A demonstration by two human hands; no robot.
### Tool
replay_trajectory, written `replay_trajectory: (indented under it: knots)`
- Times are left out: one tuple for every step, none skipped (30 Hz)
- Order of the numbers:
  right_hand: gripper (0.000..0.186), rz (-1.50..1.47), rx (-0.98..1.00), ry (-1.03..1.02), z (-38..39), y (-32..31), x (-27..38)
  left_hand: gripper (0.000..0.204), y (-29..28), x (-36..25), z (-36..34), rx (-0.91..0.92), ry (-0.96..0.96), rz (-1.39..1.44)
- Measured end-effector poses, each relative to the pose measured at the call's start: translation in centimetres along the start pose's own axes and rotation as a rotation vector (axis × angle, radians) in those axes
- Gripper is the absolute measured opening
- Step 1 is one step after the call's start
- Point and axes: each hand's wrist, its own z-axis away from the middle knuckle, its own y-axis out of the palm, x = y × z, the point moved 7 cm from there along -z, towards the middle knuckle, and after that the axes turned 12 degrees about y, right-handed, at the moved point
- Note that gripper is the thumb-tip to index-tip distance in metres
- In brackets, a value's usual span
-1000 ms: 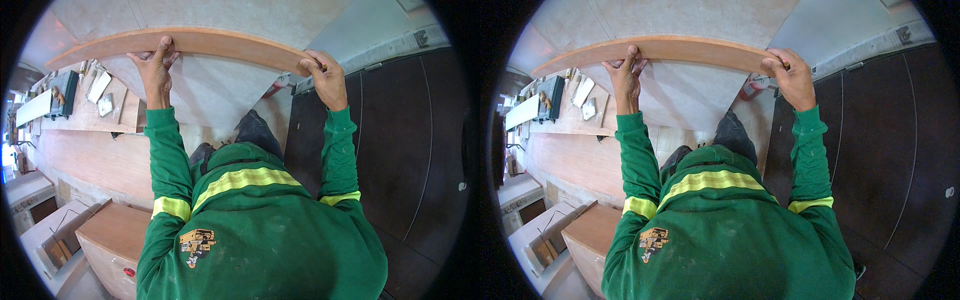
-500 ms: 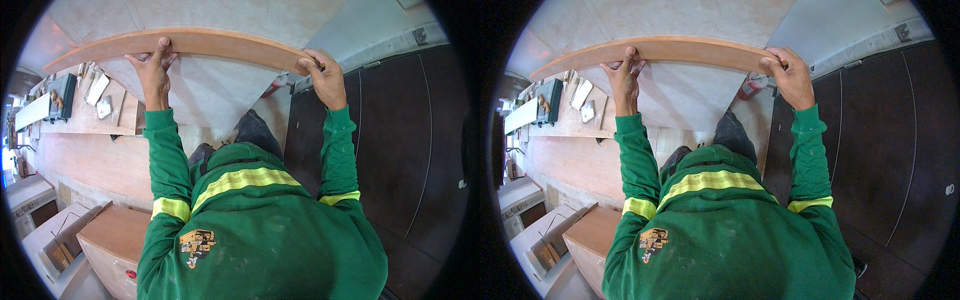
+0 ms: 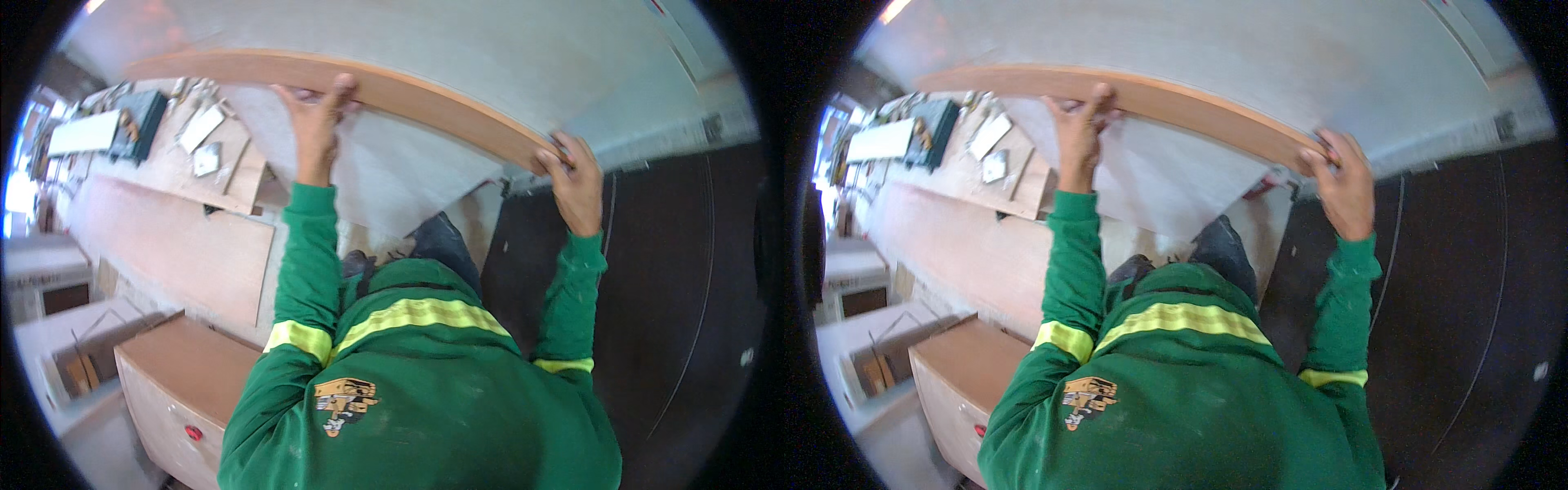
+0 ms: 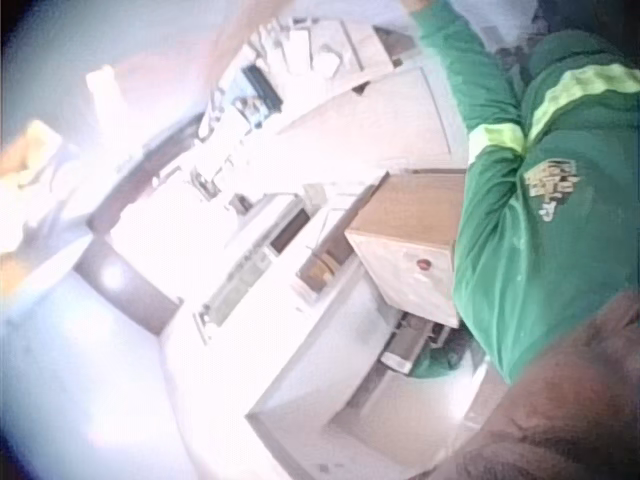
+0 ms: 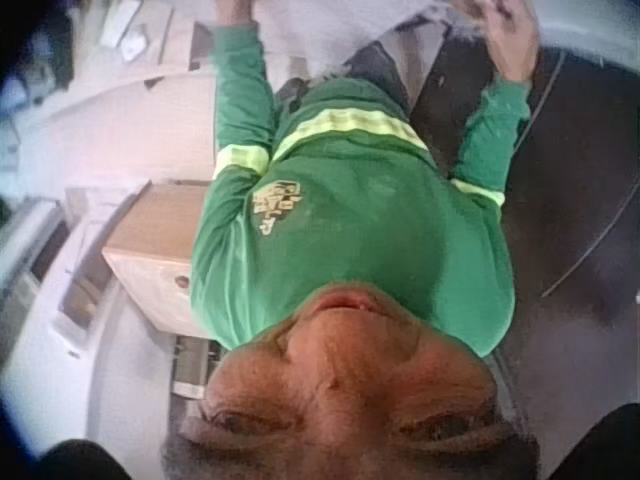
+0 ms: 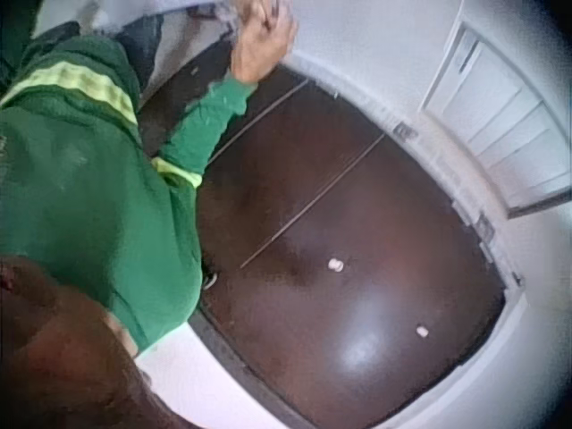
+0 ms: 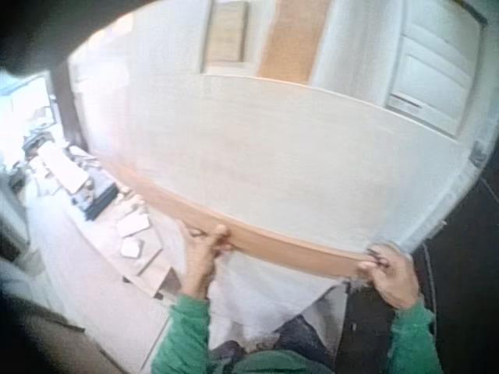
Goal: The person aligns a strip of wood edge banding against the edge of a large white cabinet panel. They then use a hand saw to cut the edge banding flush with the panel's edge, working along the length of the strip.
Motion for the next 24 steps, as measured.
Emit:
replay_trajectory:
  knots:
    - [0.031, 0.08, 0.005, 0.029, 0.0, 0.1, 0.0, 0.143, 0.1, -0.2, 0.0, 0.004, 0.015, 0.037]
    - [0.031, 0.077, 0.013, 0.032, 0.0, 0.2, 0.2, 0.149, 0.1, -0.1, 0.1, -0.007, -0.007, 0.066]
    - [0.031, 0.084, 0.026, 0.038, 0.0, 0.3, 0.3, 0.149, 0.2, -0.3, 0.2, -0.005, 0.01, 0.075]
    - [0.032, 0.097, 0.018, 0.056, 0.0, 0.3, 0.4, 0.15, 0.2, -0.5, 0.2, -0.01, 0.018, 0.086]
    - [0.031, 0.091, 0.037, 0.041, 0.0, 0.4, 0.6, 0.15, 0.2, -0.6, 0.2, -0.015, 0.021, 0.099]
    - [0.032, 0.091, 0.039, 0.04, 0.0, 0.4, 0.6, 0.15, 0.2, -0.7, 0.3, -0.018, 0.016, 0.101]
    - [0.032, 0.094, 0.036, 0.051, 0.0, 0.3, 0.6, 0.15, 0.2, -0.8, 0.3, -0.018, 0.009, 0.104]
    - [0.031, 0.101, 0.04, 0.044, 0.0, 0.3, 0.7, 0.15, 0.2, -0.9, 0.3, -0.017, -0.004, 0.112]
    - [0.031, 0.112, 0.042, 0.051, 0.0, 0.4, 0.7, 0.149, 0.2, -1.0, 0.4, -0.014, -0.011, 0.118]
    - [0.031, 0.121, 0.043, 0.049, 0.1, 0.3, 0.8, 0.149, 0.2, -1.1, 0.4, -0.017, -0.006, 0.117]
    - [0.031, 0.118, 0.044, 0.062, 0.1, 0.4, 0.7, 0.148, 0.3, -1.2, 0.4, -0.016, -0.001, 0.118]
    - [0.03, 0.114, 0.043, 0.064, 0.1, 0.4, 0.7, 0.148, 0.3, -1.3, 0.5, -0.019, 0.003, 0.119]
    - [0.029, 0.105, 0.037, 0.057, 0.1, 0.3, 0.8, 0.147, 0.3, -1.3, 0.5, -0.024, 0.007, 0.117]
    - [0.028, 0.094, 0.043, 0.062, 0.1, 0.4, 0.7, 0.147, 0.2, -1.3, 0.6, -0.035, 0.01, 0.114]
    - [0.027, 0.078, 0.045, 0.059, 0.1, 0.4, 0.7, 0.147, 0.1, -1.2, 0.6, -0.049, -0.008, 0.1]
    - [0.027, 0.063, 0.046, 0.05, 0.1, 0.4, 0.7, 0.147, 0.2, -1.3, 0.6, -0.036, 0.018, 0.116]
    - [0.026, 0.051, 0.05, 0.057, 0.1, 0.5, 0.6, 0.147, 0.3, -1.4, 0.6, -0.028, 0.021, 0.12]
    - [0.025, 0.037, 0.051, 0.057, 0.1, 0.5, 0.5, 0.147, 0.3, -1.4, 0.6, -0.02, 0.025, 0.124]
    - [0.024, 0.026, 0.052, 0.046, 0.1, 0.5, 0.5, 0.148, 0.3, -1.4, 0.6, -0.023, 0.026, 0.118]
    - [0.024, 0.022, 0.05, 0.044, 0.1, 0.5, 0.4, 0.148, 0.3, -1.4, 0.6, -0.026, 0.027, 0.112]
    - [0.024, 0.02, 0.05, 0.032, 0.1, 0.4, 0.4, 0.149, 0.2, -1.4, 0.7, -0.035, 0.024, 0.105]
    - [0.024, 0.013, 0.043, 0.011, 0.1, 0.4, 0.4, 0.149, 0.3, -1.5, 0.6, -0.031, 0.035, 0.103]
    - [0.024, 0.011, 0.047, 0.022, 0.1, 0.4, 0.2, 0.15, 0.3, -1.5, 0.6, -0.03, 0.041, 0.102]
    - [0.024, 0.006, 0.052, 0.027, 0.0, 0.4, 0.0, 0.15, 0.3, -1.5, 0.6, -0.032, 0.043, 0.099]
